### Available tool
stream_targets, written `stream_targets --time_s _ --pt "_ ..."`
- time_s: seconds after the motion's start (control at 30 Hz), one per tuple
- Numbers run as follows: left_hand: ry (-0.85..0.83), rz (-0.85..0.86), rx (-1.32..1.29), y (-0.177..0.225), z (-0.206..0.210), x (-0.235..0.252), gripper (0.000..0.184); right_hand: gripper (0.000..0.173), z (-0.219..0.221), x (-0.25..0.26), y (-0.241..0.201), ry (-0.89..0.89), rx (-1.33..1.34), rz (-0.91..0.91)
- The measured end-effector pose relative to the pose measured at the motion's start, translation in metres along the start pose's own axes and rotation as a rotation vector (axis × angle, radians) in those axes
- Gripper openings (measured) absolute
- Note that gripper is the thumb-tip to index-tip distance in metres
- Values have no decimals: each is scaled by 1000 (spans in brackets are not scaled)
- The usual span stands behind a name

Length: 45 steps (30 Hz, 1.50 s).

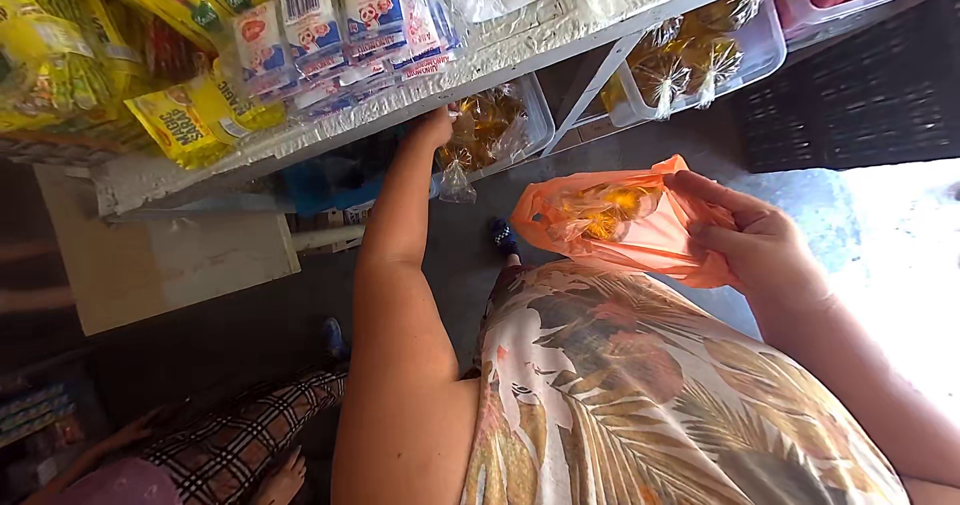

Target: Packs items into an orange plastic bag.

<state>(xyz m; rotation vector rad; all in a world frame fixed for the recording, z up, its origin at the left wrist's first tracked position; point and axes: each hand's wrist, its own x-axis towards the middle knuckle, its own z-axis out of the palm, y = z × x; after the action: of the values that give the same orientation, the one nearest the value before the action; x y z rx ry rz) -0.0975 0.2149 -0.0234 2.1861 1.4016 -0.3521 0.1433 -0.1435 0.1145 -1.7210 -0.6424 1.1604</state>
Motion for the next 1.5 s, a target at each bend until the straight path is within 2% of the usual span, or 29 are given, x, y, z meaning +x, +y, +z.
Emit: stream_targets --time_s 0.07,0.17,0.27,0.33,0.43,0.67,0.77,0.9,1.0,1.17,1.37,1.5 --pt "98 -165 85 24 2 -13 46 65 1 3 -1 0 -6 8" --pt "167 -374 2 44 3 -23 54 64 4 5 -5 7 1 20" --pt "37 -490 -29 40 4 -16 62 65 6 7 -7 -4 8 27" --pt "-46 -485 15 35 3 -11 59 65 7 8 -6 -16 25 27" --pt "-126 -403 71 38 -7 -11 55 66 9 9 -7 -17 5 39" --pt "48 -292 -4 46 -3 -22 56 66 10 10 -5 -40 -4 73" --pt "62 -144 -27 38 8 -22 57 63 10 12 -2 -44 10 87" --pt "-63 197 -93 33 17 -25 60 63 11 13 -1 -70 -7 98" --pt "-220 325 -35 43 19 -23 55 64 12 13 -1 -73 -7 109" --pt "-427 415 158 64 11 -21 47 64 12 14 1 -42 -13 97" --pt "-544 468 196 61 2 -19 34 65 15 15 -2 1 17 98" --pt "-607 509 314 64 5 -19 38 65 17 17 -1 7 20 80"
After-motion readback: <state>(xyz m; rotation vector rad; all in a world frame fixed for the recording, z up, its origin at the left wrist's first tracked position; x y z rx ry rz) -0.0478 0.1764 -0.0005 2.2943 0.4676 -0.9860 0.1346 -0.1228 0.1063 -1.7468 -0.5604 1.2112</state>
